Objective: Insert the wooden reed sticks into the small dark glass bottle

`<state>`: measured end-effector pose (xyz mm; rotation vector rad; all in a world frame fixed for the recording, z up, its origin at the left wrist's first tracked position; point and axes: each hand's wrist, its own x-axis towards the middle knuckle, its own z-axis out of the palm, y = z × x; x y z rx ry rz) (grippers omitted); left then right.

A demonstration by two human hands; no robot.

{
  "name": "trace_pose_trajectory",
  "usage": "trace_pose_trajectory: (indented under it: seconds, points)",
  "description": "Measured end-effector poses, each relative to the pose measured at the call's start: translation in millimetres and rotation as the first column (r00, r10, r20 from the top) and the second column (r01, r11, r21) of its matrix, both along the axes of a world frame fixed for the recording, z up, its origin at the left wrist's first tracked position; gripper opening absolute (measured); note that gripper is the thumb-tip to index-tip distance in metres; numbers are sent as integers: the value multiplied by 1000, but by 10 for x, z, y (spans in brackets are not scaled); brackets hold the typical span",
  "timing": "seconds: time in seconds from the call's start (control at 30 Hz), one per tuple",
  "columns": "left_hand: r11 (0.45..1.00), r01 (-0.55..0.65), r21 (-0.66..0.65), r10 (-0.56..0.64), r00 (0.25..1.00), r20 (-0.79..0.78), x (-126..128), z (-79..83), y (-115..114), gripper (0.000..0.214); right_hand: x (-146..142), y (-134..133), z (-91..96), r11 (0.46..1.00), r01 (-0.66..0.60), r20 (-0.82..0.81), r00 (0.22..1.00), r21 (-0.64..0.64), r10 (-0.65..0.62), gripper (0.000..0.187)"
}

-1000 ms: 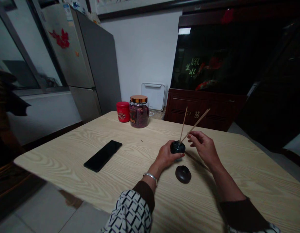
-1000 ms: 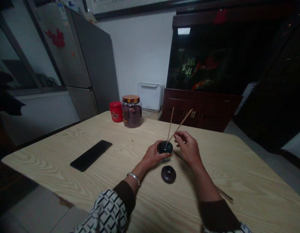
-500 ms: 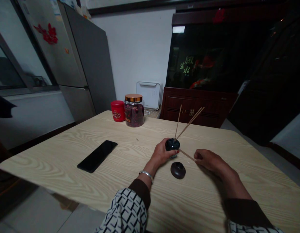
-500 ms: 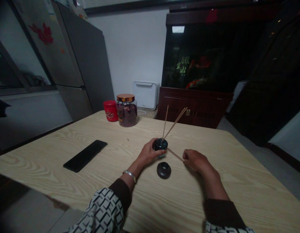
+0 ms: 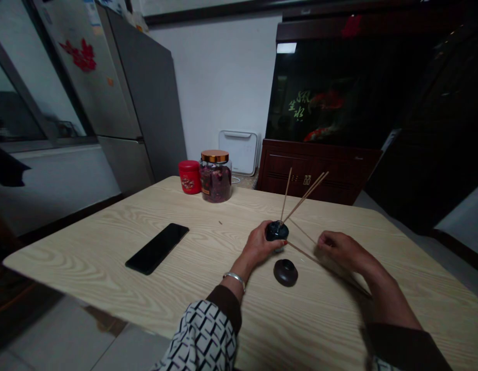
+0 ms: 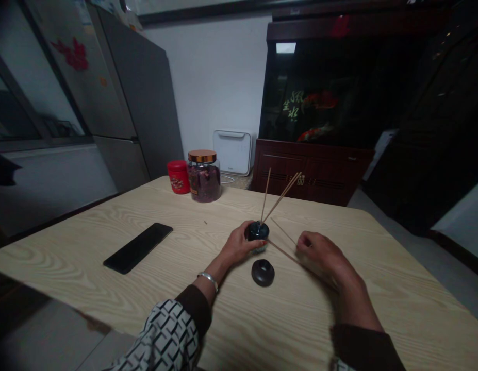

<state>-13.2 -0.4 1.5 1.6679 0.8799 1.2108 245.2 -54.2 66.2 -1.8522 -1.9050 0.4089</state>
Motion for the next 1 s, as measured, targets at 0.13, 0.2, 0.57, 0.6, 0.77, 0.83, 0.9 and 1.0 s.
trace_pose_trajectory:
  seconds: [0.13,0.2,0.57,0.6,0.77,0.83,0.9,1.0]
  points:
    - [1000,9,-26,-9,1000,16,10,4,5,62,8,-68,299,960,141,-518,855,243,6,23]
    - [999,10,-30,-9,1000,17,8,22,-2,62,-110,-107,428,906,278,-769,635,319,76,28]
    - [1000,-2,-18,1,1000,-21,-12,10,-4,63,-805,42,485,616,484,-759,569,621,318,24]
    - [1000,-4,-12,4,1000,-27,-13,-2,4,63,-813,54,479,619,470,-744,595,629,304,24]
    - [1000,-22,0,22,999,-49,-13,-8,15,67,-889,61,490,651,388,-684,672,653,285,21]
    - [1000,-24,-3,24,999,-46,-13,15,3,66,-931,75,475,691,342,-675,681,637,285,21]
    - [1000,-20,-4,20,999,-42,-15,43,-15,65,-966,107,427,748,282,-665,695,601,273,21]
    - [1000,-23,-6,22,998,-57,-22,76,-37,65,-1001,173,310,826,180,-631,735,535,248,24]
